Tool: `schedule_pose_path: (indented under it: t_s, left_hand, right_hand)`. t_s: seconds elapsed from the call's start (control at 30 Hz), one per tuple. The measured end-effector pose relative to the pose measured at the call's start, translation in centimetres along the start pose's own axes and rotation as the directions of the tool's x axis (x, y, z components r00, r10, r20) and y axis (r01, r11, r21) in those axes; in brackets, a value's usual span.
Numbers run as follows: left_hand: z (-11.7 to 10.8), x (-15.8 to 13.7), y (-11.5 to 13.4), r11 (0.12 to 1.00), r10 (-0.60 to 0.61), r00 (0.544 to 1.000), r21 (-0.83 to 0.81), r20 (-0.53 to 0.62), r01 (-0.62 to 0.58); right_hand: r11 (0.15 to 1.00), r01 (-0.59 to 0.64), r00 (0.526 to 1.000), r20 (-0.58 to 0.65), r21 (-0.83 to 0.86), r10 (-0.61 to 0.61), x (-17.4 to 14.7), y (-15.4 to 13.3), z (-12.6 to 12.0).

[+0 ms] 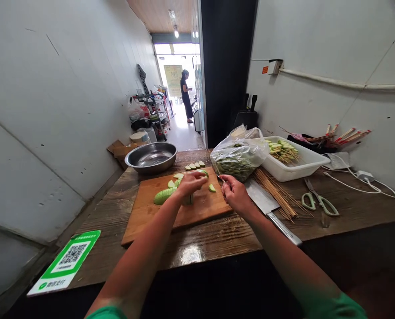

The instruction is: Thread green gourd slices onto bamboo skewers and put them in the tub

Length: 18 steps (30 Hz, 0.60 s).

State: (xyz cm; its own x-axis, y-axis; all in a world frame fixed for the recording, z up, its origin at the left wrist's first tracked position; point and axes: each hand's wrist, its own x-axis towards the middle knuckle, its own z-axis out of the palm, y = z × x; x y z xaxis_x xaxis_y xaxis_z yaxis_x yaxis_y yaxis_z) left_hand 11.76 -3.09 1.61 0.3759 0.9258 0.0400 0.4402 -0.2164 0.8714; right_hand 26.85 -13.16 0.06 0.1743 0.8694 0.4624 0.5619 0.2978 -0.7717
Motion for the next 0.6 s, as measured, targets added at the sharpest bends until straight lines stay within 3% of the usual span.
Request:
schedule_pose_path:
  t_s: [0.03, 0.1, 0.17, 0.23, 0.37, 0.6]
  left_hand:
    - [-0.8, -0.3, -0.3, 0.969, -0.074, 0.997, -0.238, -0.006, 0.071]
    - [-2.5, -0.8, -1.1, 0.766, -0.207, 0.978, -0.622, 0.005, 0.165]
    - [-4.1, -1.3, -2.2, 0.558, -0.277, 0.961, -0.813, 0.007, 0.166]
    - [-5.5, -1.7, -3.3, 0.458, -0.276, 0.961, -0.883, -0.027, 0.106]
    - [-7.0, -2.0, -4.7, 0.42, -0.243, 0.962, -0.907, -0.124, -0.011]
    - [-8.0, -2.5, -5.2, 0.406, -0.241, 0.948, -0.909, -0.208, -0.096]
  right_hand:
    - [0.999, 0.02, 1.0, 0.004, -0.036, -0.02, 0.7, -0.4, 0.8]
    - [0.992, 0.084, 0.996, 0.023, -0.097, -0.082, 1.5, -1.2, 2.5]
    - [0.979, 0.17, 0.984, 0.072, -0.116, -0.162, 1.7, -1.7, 4.4]
    - [0.968, 0.229, 0.969, 0.116, -0.1, -0.217, 1.2, -1.6, 6.0]
    - [0.961, 0.27, 0.948, 0.194, -0.064, -0.253, -0.5, -0.8, 7.9]
    - [0.966, 0.229, 0.946, 0.263, -0.117, -0.192, -1.9, -1.0, 7.2]
